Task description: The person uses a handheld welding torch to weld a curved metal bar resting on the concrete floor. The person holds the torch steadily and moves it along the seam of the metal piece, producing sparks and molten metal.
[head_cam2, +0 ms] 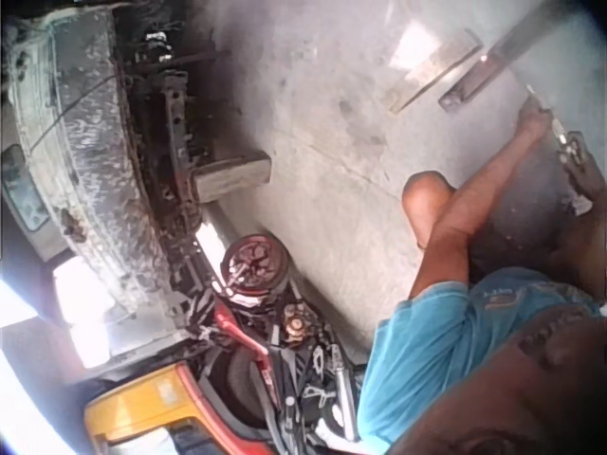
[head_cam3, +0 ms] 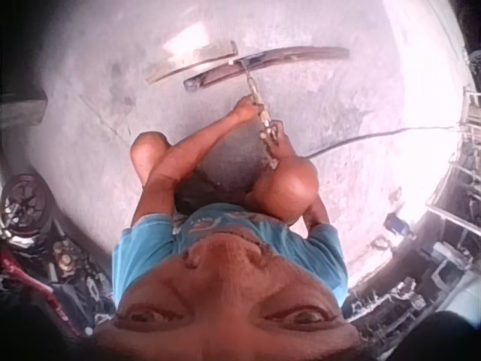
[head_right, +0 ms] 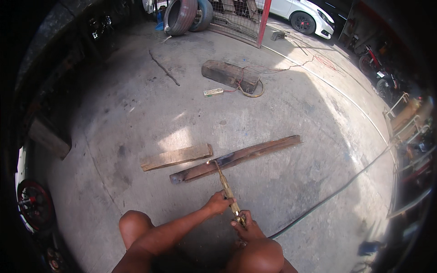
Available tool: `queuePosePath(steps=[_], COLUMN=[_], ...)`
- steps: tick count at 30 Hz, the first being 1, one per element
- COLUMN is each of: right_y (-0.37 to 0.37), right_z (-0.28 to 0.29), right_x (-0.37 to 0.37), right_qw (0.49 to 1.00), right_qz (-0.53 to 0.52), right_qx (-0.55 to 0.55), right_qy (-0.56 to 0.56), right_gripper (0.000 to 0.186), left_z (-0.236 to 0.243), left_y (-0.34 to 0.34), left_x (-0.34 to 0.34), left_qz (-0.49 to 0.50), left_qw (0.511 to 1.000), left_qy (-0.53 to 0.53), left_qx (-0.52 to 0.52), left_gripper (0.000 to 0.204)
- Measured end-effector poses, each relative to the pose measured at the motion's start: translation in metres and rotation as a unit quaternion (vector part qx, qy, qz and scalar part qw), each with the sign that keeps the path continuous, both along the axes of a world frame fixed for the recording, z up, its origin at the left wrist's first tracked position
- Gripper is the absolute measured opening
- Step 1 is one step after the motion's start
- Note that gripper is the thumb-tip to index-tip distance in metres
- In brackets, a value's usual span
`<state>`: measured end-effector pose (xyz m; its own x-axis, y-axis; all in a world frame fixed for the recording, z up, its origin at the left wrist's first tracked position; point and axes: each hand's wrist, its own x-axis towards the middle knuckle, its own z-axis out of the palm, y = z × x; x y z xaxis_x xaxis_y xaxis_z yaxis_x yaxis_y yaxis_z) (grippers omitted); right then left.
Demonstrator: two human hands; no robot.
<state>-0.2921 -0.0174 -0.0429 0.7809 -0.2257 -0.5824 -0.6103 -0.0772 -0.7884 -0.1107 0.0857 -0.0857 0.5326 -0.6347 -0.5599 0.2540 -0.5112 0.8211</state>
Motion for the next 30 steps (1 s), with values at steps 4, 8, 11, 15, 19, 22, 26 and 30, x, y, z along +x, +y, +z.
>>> queuePosePath(steps=[4,8,11,15,19,22,26,30], right_y=[-0.008,-0.012,-0.013,-0.005,-0.003,0.001,0.002,0.002], right_z=[0.014,0.035,0.040,0.030,0.038,0.027,0.023,0.026], right_x=[0.008,0.018,0.018,0.015,0.009,0.014,0.012,0.011], right_qw=[0.999,0.998,0.998,0.999,0.999,1.000,1.000,1.000], right_qz=[0.001,0.020,0.032,0.037,0.008,0.016,0.011,0.004], right_qx=[0.031,0.057,0.052,0.019,0.041,0.027,0.019,0.011], right_qy=[0.010,0.001,-0.017,0.002,-0.007,-0.001,-0.005,-0.006], right_gripper=[0.045,0.047,0.045,0.042,0.040,0.039,0.039,0.041], left_z=[0.007,0.017,0.015,0.014,0.003,0.000,-0.002,-0.004], left_y=[-0.002,-0.004,-0.008,-0.005,-0.013,-0.005,-0.005,-0.007], left_x=[0.002,0.002,0.001,0.001,-0.008,-0.003,-0.003,-0.006], left_qz=[0.014,0.039,0.051,0.047,0.032,0.037,0.040,0.039], left_qw=[1.000,0.999,0.998,0.999,0.999,0.998,0.998,0.998], left_qy=[0.004,0.022,0.002,-0.001,-0.025,-0.036,-0.036,-0.046], left_qx=[-0.008,-0.012,-0.022,0.002,0.016,0.035,0.036,0.031], left_gripper=[0.048,0.045,0.042,0.043,0.055,0.063,0.066,0.061])
